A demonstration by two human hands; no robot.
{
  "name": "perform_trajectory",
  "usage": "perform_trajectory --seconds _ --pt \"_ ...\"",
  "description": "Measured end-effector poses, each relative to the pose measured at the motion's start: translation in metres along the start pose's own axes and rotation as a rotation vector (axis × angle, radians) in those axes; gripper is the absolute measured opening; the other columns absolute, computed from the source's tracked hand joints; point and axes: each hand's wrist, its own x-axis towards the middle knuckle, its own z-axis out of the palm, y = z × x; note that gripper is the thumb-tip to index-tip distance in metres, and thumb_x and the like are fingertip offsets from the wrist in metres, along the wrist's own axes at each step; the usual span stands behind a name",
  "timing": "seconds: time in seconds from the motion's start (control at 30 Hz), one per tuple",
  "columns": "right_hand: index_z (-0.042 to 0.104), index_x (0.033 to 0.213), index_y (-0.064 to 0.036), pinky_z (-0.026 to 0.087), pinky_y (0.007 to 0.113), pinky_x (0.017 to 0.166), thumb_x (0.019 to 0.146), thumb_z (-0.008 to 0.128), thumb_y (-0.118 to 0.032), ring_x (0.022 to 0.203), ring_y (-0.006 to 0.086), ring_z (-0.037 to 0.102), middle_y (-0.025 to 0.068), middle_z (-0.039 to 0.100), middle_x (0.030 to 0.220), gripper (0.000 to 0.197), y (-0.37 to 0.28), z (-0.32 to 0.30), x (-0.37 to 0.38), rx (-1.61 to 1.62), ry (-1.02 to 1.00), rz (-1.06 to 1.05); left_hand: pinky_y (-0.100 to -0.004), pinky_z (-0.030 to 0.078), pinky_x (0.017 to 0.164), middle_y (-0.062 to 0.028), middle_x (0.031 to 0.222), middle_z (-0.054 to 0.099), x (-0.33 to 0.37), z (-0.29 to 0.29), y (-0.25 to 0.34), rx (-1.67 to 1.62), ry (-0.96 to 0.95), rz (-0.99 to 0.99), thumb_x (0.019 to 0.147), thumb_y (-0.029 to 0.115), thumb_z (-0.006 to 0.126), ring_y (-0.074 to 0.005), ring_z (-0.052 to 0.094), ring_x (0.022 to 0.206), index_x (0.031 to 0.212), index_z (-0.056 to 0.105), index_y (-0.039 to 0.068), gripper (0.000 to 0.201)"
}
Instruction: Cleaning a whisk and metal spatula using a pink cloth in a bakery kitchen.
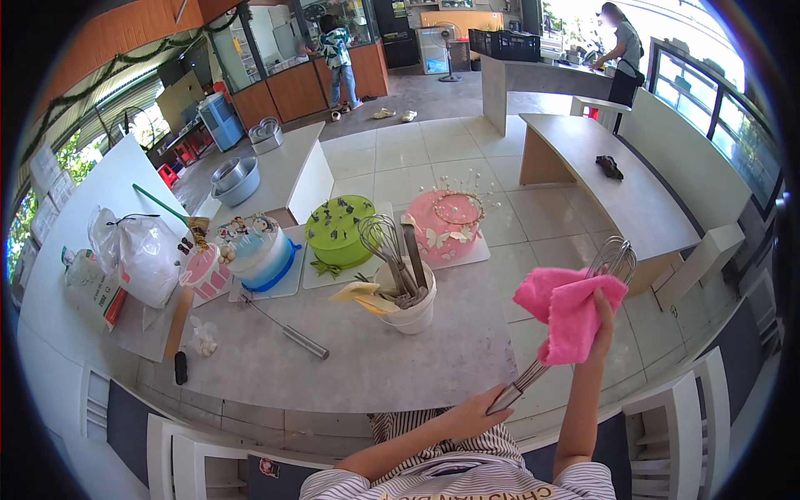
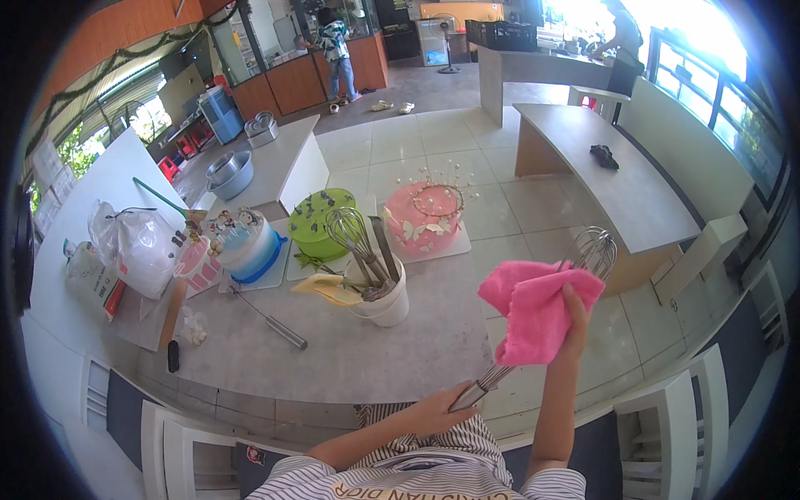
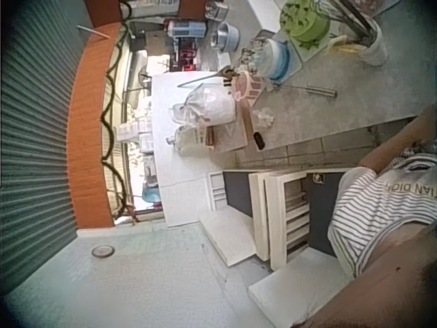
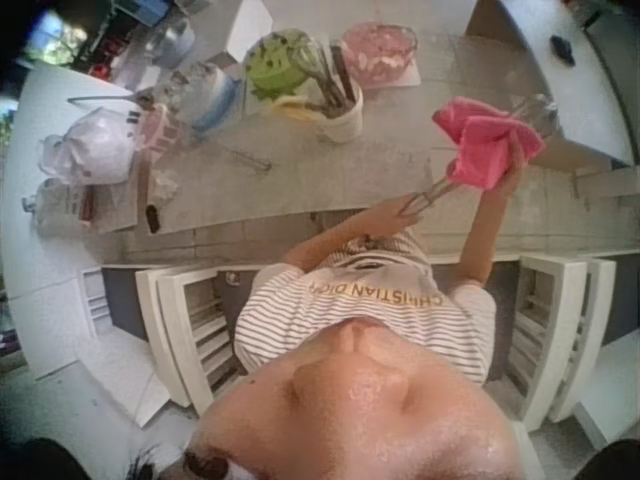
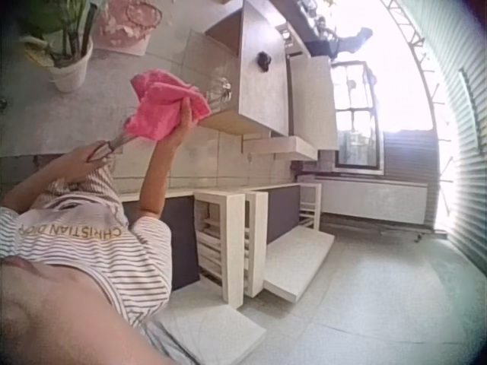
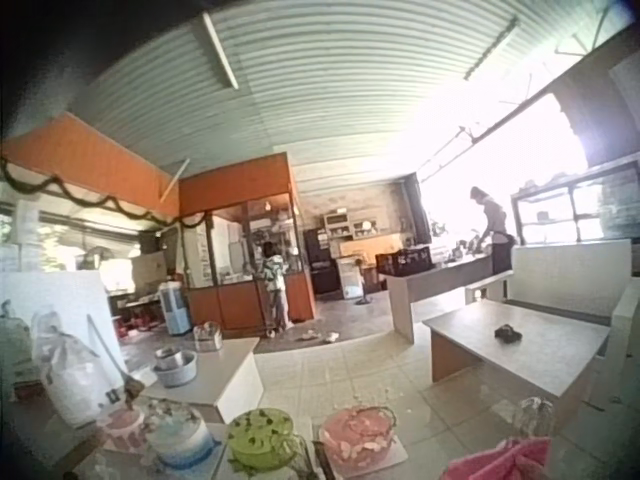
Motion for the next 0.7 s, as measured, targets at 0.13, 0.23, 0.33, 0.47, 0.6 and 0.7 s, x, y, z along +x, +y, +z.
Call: perform_trajectory --seconds 0.13,0.23,0.33,0.47,0.6,0.7 --pt "0.05 0.106 -0.0022 0.046 0.028 0.077 0.079 0.055 -0.017 0.09 0.0162 0.054 0.0078 0.055 0.097 0.031 -0.024 0.003 0.018 -0.028 -0.119 0.093 -0.0347 0.042 0.065 -0.0221 0.079 0.053 -0.004 -0.007 0.015 -0.07 -0.122 -0.086 0.082 0.026 0.053 -0.0303 0.052 0.068 0.115 0.038 -0.002 0.046" --pt "0.051 0.104 -0.0027 0.046 0.027 0.076 0.08 0.055 -0.019 0.088 0.0153 0.055 0.0073 0.056 0.095 0.03 -0.022 0.014 0.031 -0.07 -0.135 0.102 -0.0261 0.043 0.047 -0.0121 0.073 0.053 -0.005 -0.007 0.004 -0.065 -0.056 -0.054 0.083 0.025 0.051 -0.0144 0.051 0.049 0.119 0.036 -0.002 0.047" --pt "0.052 0.104 -0.0027 0.046 0.026 0.075 0.082 0.054 -0.022 0.086 0.0147 0.056 0.0067 0.056 0.093 0.029 -0.016 0.019 0.042 -0.087 -0.126 0.058 -0.0296 0.044 0.053 -0.0153 0.073 0.054 -0.008 -0.01 -0.003 -0.012 0.007 -0.076 0.084 0.026 0.051 -0.0201 0.053 0.053 0.12 0.036 -0.001 0.048" --pt "0.052 0.105 -0.0019 0.045 0.025 0.073 0.084 0.053 -0.027 0.083 0.0125 0.056 0.0058 0.056 0.095 0.032 -0.011 0.016 0.059 -0.057 -0.152 0.003 -0.0346 0.043 0.058 -0.0218 0.072 0.053 -0.01 -0.016 0.004 0.092 0.088 -0.02 0.084 0.026 0.05 -0.0312 0.054 0.059 0.115 0.037 -0.003 0.045" --pt "0.055 0.101 -0.0021 0.044 0.023 0.07 0.085 0.053 -0.031 0.079 0.0108 0.056 0.0049 0.058 0.091 0.033 -0.016 0.0 0.091 -0.314 -0.095 -0.159 -0.0353 0.041 0.055 -0.0229 0.064 0.052 -0.017 -0.02 -0.007 0.12 0.095 0.021 0.084 0.024 0.05 -0.0352 0.053 0.057 0.108 0.039 -0.002 0.037" --pt "0.058 0.094 -0.0023 0.044 0.023 0.066 0.085 0.053 -0.033 0.073 0.0105 0.056 0.0049 0.061 0.084 0.032 -0.03 -0.002 0.1 -0.472 0.045 -0.209 -0.0334 0.041 0.059 -0.0197 0.068 0.053 -0.025 -0.024 -0.005 0.071 -0.007 -0.124 0.084 0.028 0.051 -0.0293 0.052 0.059 0.111 0.041 -0.001 0.041"
